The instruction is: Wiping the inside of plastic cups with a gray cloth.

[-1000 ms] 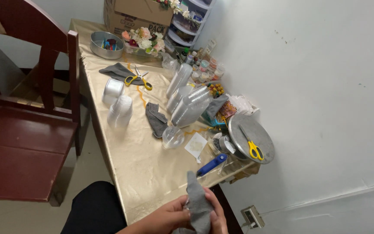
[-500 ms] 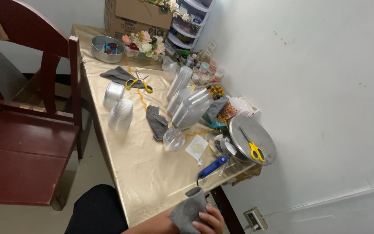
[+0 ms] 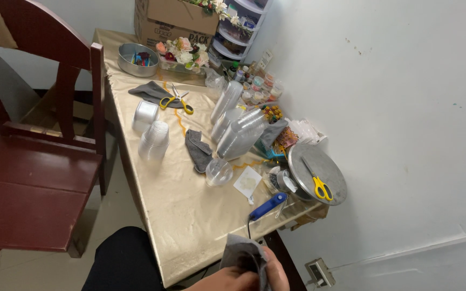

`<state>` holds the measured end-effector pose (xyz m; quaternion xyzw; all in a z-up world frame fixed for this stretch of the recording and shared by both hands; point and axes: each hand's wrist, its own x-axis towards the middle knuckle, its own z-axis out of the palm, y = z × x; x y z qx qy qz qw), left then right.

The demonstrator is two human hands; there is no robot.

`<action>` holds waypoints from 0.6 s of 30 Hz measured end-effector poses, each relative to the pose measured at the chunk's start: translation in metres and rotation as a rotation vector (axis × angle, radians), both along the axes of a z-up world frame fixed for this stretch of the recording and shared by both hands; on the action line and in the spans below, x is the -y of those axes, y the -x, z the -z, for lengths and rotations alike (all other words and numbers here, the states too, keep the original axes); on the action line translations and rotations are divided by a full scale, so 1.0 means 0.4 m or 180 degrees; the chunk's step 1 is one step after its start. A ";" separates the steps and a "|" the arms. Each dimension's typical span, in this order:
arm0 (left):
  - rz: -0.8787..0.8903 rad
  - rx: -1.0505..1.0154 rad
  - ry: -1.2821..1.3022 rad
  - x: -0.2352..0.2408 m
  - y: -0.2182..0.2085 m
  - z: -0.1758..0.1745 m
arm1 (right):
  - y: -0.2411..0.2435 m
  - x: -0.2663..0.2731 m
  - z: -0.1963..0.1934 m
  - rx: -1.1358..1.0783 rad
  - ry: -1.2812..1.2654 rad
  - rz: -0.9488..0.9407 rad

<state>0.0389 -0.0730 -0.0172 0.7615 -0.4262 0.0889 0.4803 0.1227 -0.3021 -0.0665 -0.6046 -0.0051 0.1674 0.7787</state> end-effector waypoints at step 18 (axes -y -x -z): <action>0.0671 -0.3138 0.2553 -0.011 0.008 -0.012 | 0.035 -0.052 -0.030 0.0275 -0.0406 0.0044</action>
